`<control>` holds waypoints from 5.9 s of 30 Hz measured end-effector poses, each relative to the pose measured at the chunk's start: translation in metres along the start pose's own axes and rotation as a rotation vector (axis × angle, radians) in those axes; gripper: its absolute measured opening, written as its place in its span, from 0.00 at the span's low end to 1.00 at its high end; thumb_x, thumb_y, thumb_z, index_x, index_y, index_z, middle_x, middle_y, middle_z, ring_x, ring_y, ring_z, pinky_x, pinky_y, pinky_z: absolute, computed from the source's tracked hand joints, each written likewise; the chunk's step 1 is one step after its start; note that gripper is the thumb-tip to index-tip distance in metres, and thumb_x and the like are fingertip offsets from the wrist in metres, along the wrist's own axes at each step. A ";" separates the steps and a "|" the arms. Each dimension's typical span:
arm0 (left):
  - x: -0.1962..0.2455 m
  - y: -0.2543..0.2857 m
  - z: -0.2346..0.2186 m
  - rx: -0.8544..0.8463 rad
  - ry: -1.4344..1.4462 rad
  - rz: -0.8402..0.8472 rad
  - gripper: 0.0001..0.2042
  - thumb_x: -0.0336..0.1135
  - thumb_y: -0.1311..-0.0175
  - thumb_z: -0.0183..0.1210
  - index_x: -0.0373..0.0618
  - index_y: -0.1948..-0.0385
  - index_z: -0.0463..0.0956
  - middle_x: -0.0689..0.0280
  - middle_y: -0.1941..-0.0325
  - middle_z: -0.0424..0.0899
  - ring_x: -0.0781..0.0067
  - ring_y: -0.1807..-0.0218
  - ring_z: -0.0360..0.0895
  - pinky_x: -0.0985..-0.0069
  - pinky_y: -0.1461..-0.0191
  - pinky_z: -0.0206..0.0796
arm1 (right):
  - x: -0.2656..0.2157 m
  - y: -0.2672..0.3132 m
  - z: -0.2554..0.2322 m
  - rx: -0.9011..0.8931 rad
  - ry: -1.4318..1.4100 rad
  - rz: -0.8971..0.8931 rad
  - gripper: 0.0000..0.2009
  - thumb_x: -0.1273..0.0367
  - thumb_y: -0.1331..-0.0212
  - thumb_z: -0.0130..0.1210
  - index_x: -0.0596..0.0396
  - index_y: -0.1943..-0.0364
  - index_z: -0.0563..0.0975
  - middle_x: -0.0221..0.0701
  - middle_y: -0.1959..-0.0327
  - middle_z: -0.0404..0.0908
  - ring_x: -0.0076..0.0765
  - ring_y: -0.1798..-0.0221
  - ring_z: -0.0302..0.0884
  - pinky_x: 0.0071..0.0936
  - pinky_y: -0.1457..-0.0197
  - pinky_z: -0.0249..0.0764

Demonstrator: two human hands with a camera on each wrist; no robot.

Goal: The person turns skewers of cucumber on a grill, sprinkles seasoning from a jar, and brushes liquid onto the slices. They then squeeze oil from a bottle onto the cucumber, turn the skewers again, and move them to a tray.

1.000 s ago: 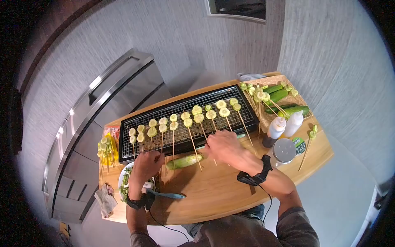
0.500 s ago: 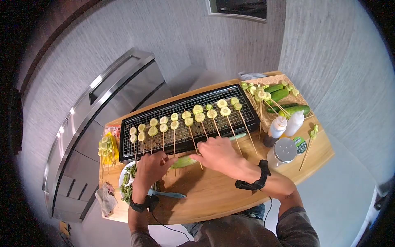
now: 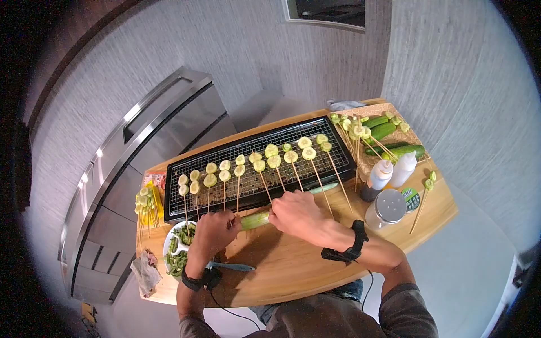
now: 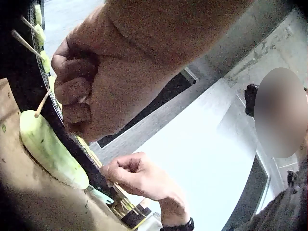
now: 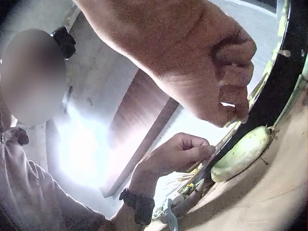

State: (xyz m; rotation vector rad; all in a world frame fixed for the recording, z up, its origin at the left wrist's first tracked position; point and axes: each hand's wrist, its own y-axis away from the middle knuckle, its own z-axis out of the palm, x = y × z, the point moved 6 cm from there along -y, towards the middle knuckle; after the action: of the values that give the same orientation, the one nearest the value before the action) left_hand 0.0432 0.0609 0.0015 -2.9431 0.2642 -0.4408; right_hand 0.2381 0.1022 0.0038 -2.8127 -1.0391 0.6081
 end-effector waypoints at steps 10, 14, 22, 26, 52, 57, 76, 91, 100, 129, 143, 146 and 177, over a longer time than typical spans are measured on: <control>0.013 -0.001 -0.031 0.149 0.280 -0.025 0.05 0.26 0.38 0.60 0.35 0.72 0.77 0.48 0.79 0.79 0.44 0.75 0.80 0.60 0.71 0.70 | 0.000 -0.005 -0.027 0.197 -0.052 0.021 0.10 0.63 0.42 0.57 0.52 0.73 0.84 0.40 0.82 0.82 0.51 0.77 0.83 0.43 0.69 0.80; 0.008 -0.002 -0.022 0.094 0.294 -0.024 0.06 0.27 0.37 0.59 0.34 0.71 0.76 0.47 0.78 0.78 0.43 0.75 0.79 0.58 0.70 0.69 | -0.001 -0.007 -0.025 0.152 -0.051 0.033 0.11 0.63 0.41 0.56 0.52 0.73 0.84 0.40 0.82 0.82 0.51 0.77 0.83 0.44 0.69 0.80; 0.005 0.000 -0.020 0.023 0.244 -0.011 0.08 0.31 0.35 0.59 0.35 0.71 0.76 0.45 0.78 0.77 0.37 0.73 0.77 0.53 0.69 0.68 | -0.001 -0.008 -0.007 0.107 -0.077 -0.011 0.13 0.64 0.40 0.54 0.55 0.76 0.85 0.44 0.81 0.82 0.53 0.74 0.85 0.44 0.67 0.81; 0.001 0.000 -0.014 -0.014 0.168 0.001 0.09 0.36 0.35 0.60 0.42 0.72 0.80 0.50 0.76 0.83 0.42 0.72 0.82 0.53 0.67 0.74 | -0.001 -0.007 0.000 0.092 -0.077 -0.015 0.14 0.64 0.39 0.54 0.56 0.76 0.85 0.45 0.81 0.82 0.53 0.75 0.84 0.45 0.68 0.80; -0.019 0.002 -0.014 -0.108 0.115 -0.010 0.20 0.47 0.29 0.58 0.40 0.75 0.83 0.52 0.76 0.83 0.45 0.70 0.83 0.56 0.64 0.74 | 0.086 0.032 -0.070 0.216 0.211 0.413 0.13 0.59 0.40 0.65 0.55 0.66 0.86 0.45 0.70 0.87 0.55 0.62 0.86 0.47 0.57 0.81; -0.047 0.007 -0.056 0.088 0.006 -0.161 0.22 0.51 0.32 0.63 0.39 0.75 0.81 0.50 0.78 0.81 0.44 0.73 0.81 0.56 0.68 0.70 | 0.096 0.051 -0.073 0.155 0.131 0.547 0.16 0.60 0.39 0.63 0.58 0.58 0.83 0.50 0.59 0.85 0.59 0.52 0.83 0.50 0.47 0.78; -0.136 0.028 -0.050 -0.069 -0.120 -0.450 0.17 0.50 0.43 0.69 0.42 0.70 0.88 0.50 0.72 0.86 0.45 0.65 0.86 0.55 0.58 0.77 | 0.125 0.062 -0.043 0.288 0.008 0.572 0.13 0.60 0.39 0.63 0.56 0.70 0.84 0.47 0.71 0.85 0.59 0.61 0.85 0.51 0.56 0.80; -0.164 0.035 -0.067 -0.056 0.547 -0.484 0.12 0.31 0.27 0.57 0.31 0.70 0.82 0.67 0.84 0.78 0.82 0.84 0.72 0.80 0.80 0.62 | 0.110 0.064 -0.064 0.583 -0.054 0.461 0.11 0.65 0.33 0.59 0.56 0.72 0.81 0.48 0.78 0.82 0.61 0.72 0.82 0.54 0.65 0.78; -0.160 0.030 -0.064 -0.181 0.510 -0.528 0.08 0.20 0.32 0.51 0.27 0.68 0.79 0.65 0.81 0.79 0.79 0.79 0.76 0.77 0.76 0.70 | 0.116 0.064 -0.053 0.534 -0.010 0.478 0.12 0.65 0.33 0.58 0.57 0.72 0.82 0.51 0.78 0.81 0.64 0.72 0.81 0.55 0.64 0.78; -0.154 0.025 -0.069 -0.279 0.279 -0.680 0.15 0.38 0.35 0.67 0.30 0.71 0.85 0.60 0.81 0.85 0.74 0.81 0.82 0.75 0.76 0.73 | 0.110 0.064 -0.055 0.484 0.015 0.480 0.14 0.66 0.39 0.65 0.53 0.54 0.75 0.44 0.62 0.85 0.59 0.60 0.84 0.52 0.59 0.79; -0.114 0.008 -0.040 -0.368 0.136 -0.496 0.19 0.45 0.37 0.66 0.35 0.75 0.87 0.62 0.82 0.86 0.73 0.81 0.85 0.75 0.71 0.78 | 0.097 0.007 -0.047 -0.147 0.189 0.500 0.22 0.50 0.44 0.67 0.60 0.68 0.86 0.49 0.61 0.87 0.57 0.50 0.84 0.46 0.44 0.80; -0.113 0.008 -0.039 -0.355 0.162 -0.468 0.17 0.42 0.36 0.66 0.34 0.76 0.86 0.61 0.81 0.87 0.73 0.81 0.85 0.75 0.71 0.77 | 0.105 0.003 -0.039 -0.305 0.210 0.502 0.22 0.53 0.44 0.67 0.59 0.58 0.86 0.47 0.53 0.87 0.54 0.47 0.86 0.46 0.45 0.82; -0.098 0.007 -0.066 -0.159 0.527 -0.369 0.14 0.35 0.25 0.53 0.35 0.66 0.84 0.71 0.86 0.73 0.83 0.84 0.72 0.80 0.78 0.62 | 0.093 0.001 -0.071 0.033 0.151 0.416 0.17 0.60 0.33 0.52 0.59 0.71 0.84 0.48 0.68 0.85 0.61 0.60 0.84 0.51 0.50 0.79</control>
State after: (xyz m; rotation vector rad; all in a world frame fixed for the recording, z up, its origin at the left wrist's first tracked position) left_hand -0.0701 0.0649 0.0355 -2.9690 -0.2048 -1.3023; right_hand 0.3308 0.1653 0.0377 -3.0047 -0.4141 0.4266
